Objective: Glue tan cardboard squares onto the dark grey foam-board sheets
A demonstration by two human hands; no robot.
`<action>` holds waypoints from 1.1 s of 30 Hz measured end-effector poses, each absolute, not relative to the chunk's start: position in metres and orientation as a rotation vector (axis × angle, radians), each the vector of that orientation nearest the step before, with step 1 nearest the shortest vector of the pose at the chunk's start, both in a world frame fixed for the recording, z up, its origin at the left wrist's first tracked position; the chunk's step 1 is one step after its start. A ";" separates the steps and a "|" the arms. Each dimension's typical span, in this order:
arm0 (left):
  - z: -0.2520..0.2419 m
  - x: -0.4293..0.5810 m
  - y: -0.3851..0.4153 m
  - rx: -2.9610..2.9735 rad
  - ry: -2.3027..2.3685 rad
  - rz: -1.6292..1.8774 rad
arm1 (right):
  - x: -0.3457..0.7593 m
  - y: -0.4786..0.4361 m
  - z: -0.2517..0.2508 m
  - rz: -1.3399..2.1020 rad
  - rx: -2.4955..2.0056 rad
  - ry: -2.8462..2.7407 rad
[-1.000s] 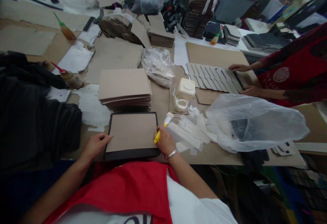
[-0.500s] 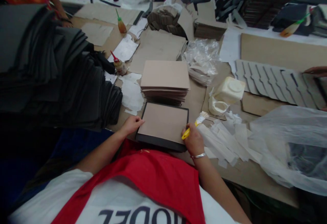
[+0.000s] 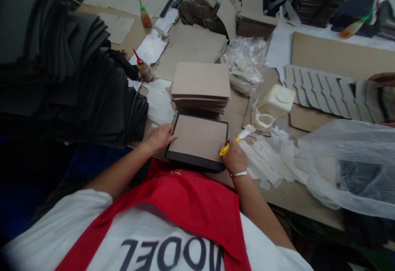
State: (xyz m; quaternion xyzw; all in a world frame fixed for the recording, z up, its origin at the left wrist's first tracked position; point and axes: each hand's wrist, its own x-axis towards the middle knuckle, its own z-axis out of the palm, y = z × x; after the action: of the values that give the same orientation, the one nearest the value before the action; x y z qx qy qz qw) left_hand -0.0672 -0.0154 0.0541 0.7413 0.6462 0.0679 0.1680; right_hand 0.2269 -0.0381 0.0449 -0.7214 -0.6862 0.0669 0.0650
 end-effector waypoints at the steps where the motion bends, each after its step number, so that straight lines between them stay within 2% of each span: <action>1: 0.054 -0.066 -0.016 2.223 1.780 0.237 | 0.230 -0.038 0.049 0.163 -2.182 -2.084; 5: 0.046 -0.056 -0.017 2.576 1.286 0.228 | 0.245 -0.032 0.083 0.199 -1.996 -2.036; 7: 0.043 -0.049 -0.017 2.655 1.157 0.185 | 0.242 -0.025 0.104 0.437 -1.812 -1.883; 10: 0.043 -0.042 -0.018 2.722 1.156 0.216 | 0.212 -0.005 0.124 0.969 -1.531 -1.574; 12: 0.045 -0.039 -0.019 2.729 1.176 0.254 | 0.179 0.013 0.124 1.251 -1.421 -1.453; 14: 0.046 -0.037 -0.021 2.713 1.203 0.290 | 0.147 0.031 0.115 1.361 -1.388 -1.440; 19: 0.043 -0.034 -0.024 2.661 1.266 0.335 | 0.130 0.052 0.091 1.334 -1.440 -1.498; 26: 0.050 -0.034 -0.022 2.576 1.290 0.295 | 0.239 0.030 0.101 1.094 -1.690 -1.421; 33: 0.048 -0.032 -0.014 2.541 1.314 0.161 | 0.316 -0.037 0.112 0.934 -1.687 -1.292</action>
State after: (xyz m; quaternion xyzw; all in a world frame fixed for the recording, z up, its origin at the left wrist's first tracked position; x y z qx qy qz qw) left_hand -0.0316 -0.0141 0.0479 0.8784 0.4542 0.0555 0.1381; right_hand 0.3156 -0.0374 0.1121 -0.6665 -0.5105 0.3689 0.3988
